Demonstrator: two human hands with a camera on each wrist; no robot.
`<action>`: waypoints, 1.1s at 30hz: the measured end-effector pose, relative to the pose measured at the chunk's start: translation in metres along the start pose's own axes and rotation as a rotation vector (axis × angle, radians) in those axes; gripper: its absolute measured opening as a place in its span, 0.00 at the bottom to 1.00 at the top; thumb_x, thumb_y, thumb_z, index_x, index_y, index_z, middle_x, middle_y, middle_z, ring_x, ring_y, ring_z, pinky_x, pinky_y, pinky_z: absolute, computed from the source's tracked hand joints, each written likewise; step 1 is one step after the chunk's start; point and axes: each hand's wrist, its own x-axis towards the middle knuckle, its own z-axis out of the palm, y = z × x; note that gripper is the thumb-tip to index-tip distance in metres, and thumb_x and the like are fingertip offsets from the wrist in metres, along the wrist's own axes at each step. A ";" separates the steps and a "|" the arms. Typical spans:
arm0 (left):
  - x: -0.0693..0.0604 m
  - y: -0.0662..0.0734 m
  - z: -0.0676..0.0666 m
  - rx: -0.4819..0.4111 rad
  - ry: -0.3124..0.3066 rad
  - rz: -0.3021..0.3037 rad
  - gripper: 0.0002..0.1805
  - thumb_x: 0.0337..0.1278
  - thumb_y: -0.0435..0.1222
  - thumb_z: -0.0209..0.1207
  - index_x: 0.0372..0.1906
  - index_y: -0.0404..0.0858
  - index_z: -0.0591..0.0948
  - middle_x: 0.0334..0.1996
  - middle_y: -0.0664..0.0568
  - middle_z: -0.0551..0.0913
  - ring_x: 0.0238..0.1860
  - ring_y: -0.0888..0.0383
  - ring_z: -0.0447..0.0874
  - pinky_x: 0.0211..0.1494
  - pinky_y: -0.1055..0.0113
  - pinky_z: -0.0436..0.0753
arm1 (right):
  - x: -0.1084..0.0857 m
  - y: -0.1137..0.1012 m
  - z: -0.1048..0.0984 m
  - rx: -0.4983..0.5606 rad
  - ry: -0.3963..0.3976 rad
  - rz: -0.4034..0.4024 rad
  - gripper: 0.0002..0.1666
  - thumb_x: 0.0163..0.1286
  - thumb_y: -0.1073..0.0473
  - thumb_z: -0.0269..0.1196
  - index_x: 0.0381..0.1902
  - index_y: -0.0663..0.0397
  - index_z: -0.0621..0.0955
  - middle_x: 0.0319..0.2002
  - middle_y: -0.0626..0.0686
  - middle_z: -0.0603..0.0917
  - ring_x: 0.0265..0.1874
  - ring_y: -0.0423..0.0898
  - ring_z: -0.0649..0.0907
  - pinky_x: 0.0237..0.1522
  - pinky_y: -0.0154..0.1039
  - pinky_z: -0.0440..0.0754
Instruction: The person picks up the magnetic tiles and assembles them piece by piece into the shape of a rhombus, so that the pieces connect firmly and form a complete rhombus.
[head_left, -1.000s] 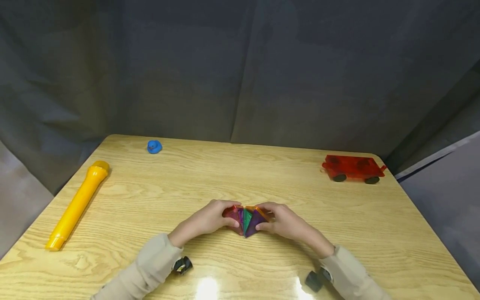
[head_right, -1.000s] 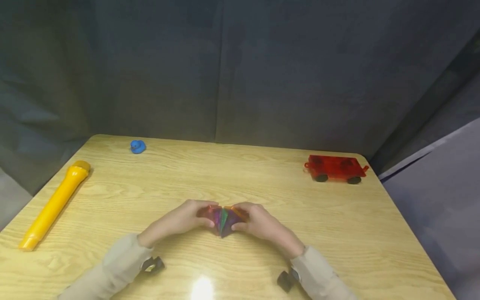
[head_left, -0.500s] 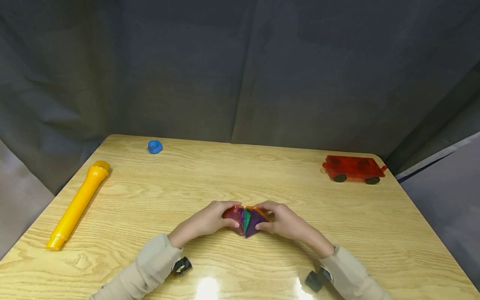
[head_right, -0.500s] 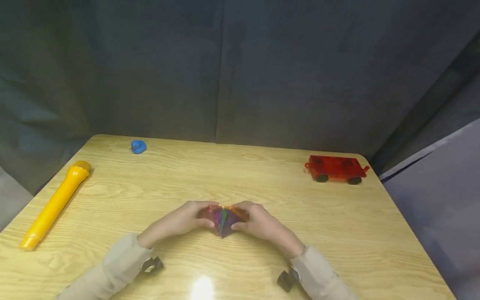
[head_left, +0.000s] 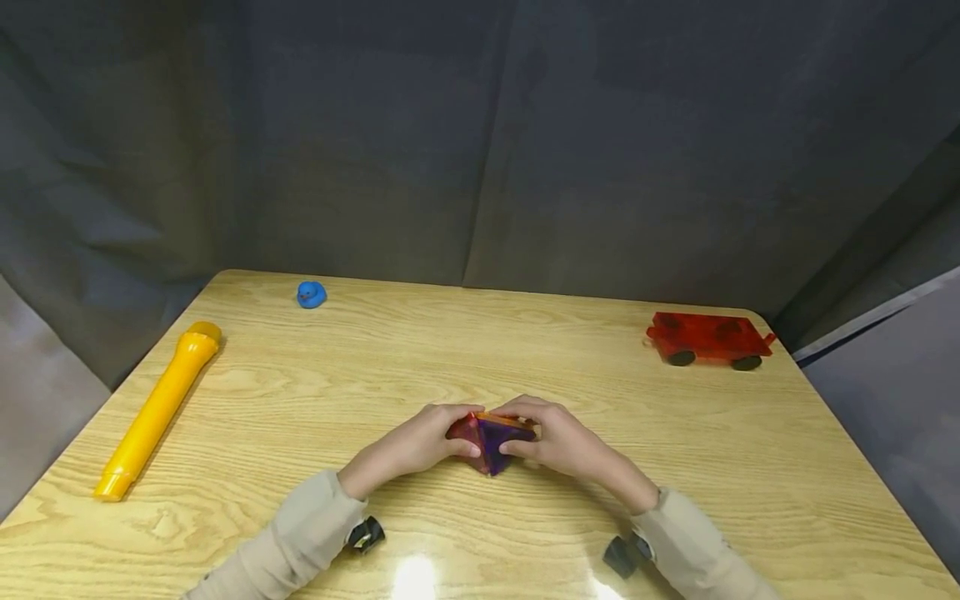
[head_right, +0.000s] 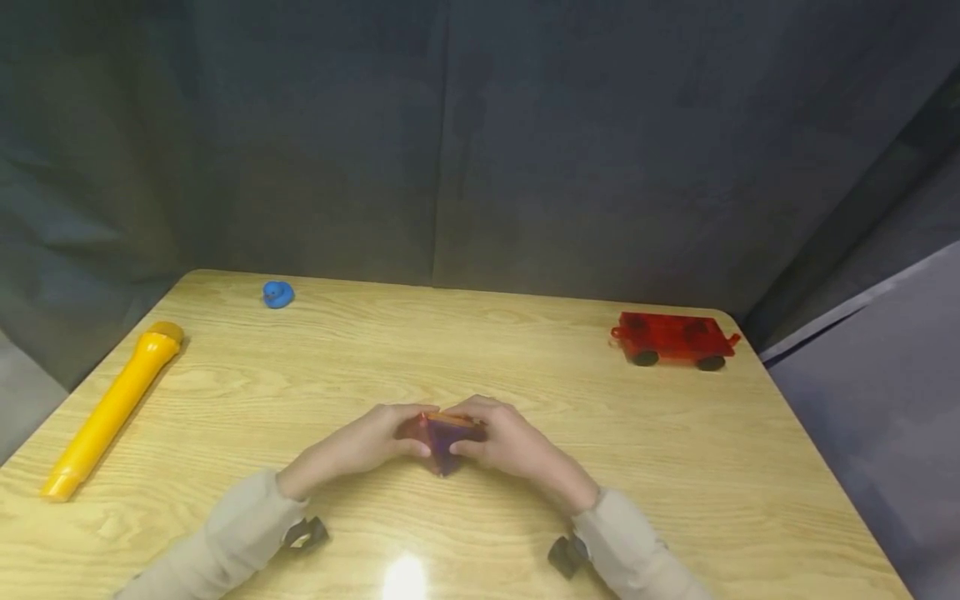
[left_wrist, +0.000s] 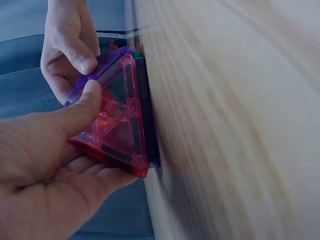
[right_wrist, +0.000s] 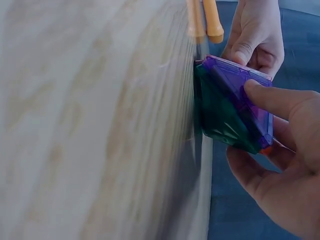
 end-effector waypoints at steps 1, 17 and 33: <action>0.000 0.000 0.000 -0.001 -0.001 0.003 0.32 0.61 0.38 0.59 0.66 0.27 0.66 0.56 0.37 0.77 0.50 0.50 0.79 0.55 0.55 0.76 | 0.000 -0.001 0.000 -0.002 0.001 -0.002 0.25 0.63 0.57 0.66 0.58 0.55 0.77 0.52 0.52 0.80 0.46 0.46 0.79 0.42 0.34 0.80; -0.001 0.002 0.000 0.007 -0.005 0.011 0.30 0.62 0.36 0.58 0.65 0.26 0.66 0.56 0.37 0.77 0.49 0.50 0.79 0.52 0.57 0.77 | 0.001 -0.001 0.002 -0.004 0.039 -0.017 0.24 0.63 0.57 0.66 0.56 0.54 0.79 0.50 0.51 0.81 0.45 0.45 0.80 0.43 0.35 0.79; 0.014 -0.004 -0.006 0.036 0.001 0.020 0.30 0.62 0.36 0.58 0.66 0.27 0.66 0.52 0.39 0.79 0.43 0.55 0.79 0.47 0.62 0.78 | 0.012 0.005 -0.003 -0.043 0.082 0.015 0.23 0.63 0.56 0.66 0.55 0.56 0.79 0.50 0.54 0.81 0.44 0.47 0.81 0.42 0.36 0.80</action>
